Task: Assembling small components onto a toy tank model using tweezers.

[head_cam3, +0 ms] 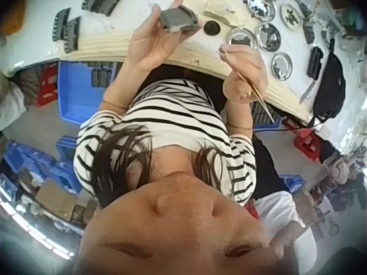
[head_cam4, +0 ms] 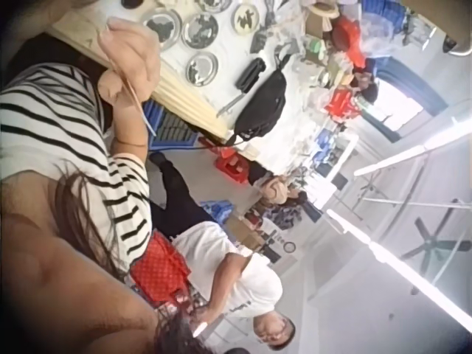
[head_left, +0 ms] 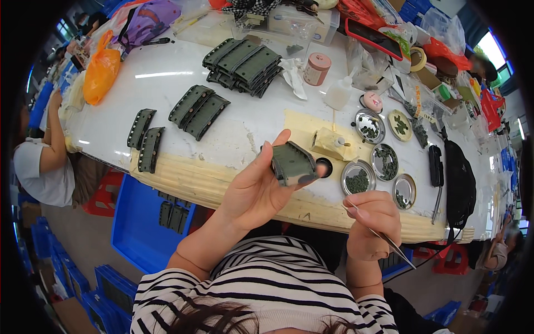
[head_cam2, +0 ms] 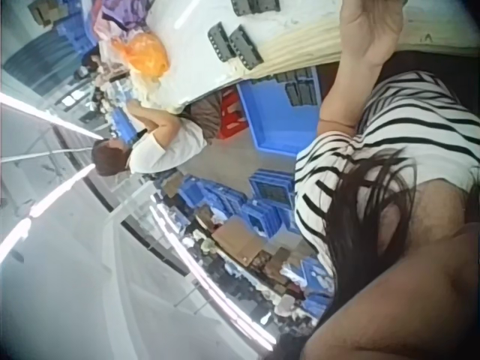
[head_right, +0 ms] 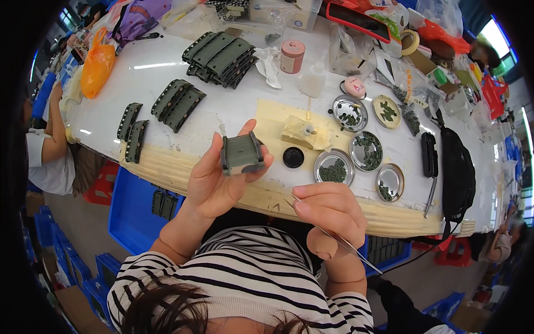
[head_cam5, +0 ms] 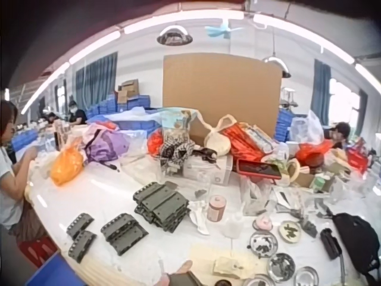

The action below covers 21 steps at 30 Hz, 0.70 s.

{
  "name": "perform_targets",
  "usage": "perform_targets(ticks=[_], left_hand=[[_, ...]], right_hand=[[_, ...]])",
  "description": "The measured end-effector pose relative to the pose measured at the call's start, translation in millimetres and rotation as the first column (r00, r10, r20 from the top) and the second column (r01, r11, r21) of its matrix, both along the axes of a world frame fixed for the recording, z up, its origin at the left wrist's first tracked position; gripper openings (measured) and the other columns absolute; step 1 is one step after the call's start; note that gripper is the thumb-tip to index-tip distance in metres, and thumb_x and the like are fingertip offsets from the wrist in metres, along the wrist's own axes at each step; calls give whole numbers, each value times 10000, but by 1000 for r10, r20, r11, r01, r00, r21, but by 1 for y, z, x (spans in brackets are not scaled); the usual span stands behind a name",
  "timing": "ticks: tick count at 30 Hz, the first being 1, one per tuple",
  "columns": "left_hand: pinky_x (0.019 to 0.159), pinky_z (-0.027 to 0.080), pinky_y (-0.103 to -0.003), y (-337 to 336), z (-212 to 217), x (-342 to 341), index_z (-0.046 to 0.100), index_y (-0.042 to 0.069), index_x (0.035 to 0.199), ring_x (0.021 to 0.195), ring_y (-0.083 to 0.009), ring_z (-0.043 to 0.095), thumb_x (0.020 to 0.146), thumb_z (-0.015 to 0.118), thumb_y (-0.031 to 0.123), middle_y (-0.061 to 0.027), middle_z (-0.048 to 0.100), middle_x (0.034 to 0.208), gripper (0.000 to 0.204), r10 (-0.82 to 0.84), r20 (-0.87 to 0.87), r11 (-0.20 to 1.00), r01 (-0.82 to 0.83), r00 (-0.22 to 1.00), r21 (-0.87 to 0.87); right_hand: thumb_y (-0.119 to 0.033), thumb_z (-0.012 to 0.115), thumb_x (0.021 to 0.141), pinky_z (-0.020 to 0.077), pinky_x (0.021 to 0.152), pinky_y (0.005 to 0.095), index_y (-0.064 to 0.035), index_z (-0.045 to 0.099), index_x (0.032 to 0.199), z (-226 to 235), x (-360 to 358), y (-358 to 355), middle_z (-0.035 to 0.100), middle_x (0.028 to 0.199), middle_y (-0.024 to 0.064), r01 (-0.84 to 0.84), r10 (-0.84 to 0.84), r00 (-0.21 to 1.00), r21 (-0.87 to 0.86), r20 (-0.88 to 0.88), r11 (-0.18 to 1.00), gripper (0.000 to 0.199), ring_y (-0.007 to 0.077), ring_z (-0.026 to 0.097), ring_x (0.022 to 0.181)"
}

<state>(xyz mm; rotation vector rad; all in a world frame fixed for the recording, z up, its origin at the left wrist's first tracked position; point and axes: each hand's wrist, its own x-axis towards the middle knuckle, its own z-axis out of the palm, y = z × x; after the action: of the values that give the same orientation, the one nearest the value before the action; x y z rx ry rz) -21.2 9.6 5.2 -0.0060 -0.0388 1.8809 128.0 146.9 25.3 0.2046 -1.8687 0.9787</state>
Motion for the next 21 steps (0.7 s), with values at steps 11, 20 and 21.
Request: perform_targets(ticks=[11, 20, 21], left_hand=[[930, 563, -258, 9, 2, -1, 525, -94, 1127, 1194, -293, 537, 885, 632, 406, -180, 509, 1183, 565, -30, 366, 1000, 27, 930, 13], [904, 577, -256, 10, -1, -2, 463, -59, 1201, 1177, -305, 547, 898, 610, 413, -154, 522, 1192, 579, 7, 350, 1000, 4, 937, -30], [904, 577, -257, 10, -1, -2, 469, -56, 1196, 1179, -308, 546, 902, 603, 417, -155, 520, 1199, 573, 8, 351, 1000, 1, 937, -27]], right_hand=[[-500, 380, 994, 502, 631, 320, -32, 622, 916, 5, -3, -17, 628, 729, 94, 92, -102, 989, 88, 106, 992, 532, 267, 654, 711], [-468, 496, 927, 511, 678, 333, -18, 640, 940, 4, -5, -16, 641, 791, 108, 24, -31, 991, 55, 127, 998, 472, 284, 656, 781], [-484, 543, 871, 519, 712, 342, -17, 651, 972, 2, -1, -12, 645, 845, 108, -14, 7, 988, 45, 153, 999, 490, 288, 657, 838]])
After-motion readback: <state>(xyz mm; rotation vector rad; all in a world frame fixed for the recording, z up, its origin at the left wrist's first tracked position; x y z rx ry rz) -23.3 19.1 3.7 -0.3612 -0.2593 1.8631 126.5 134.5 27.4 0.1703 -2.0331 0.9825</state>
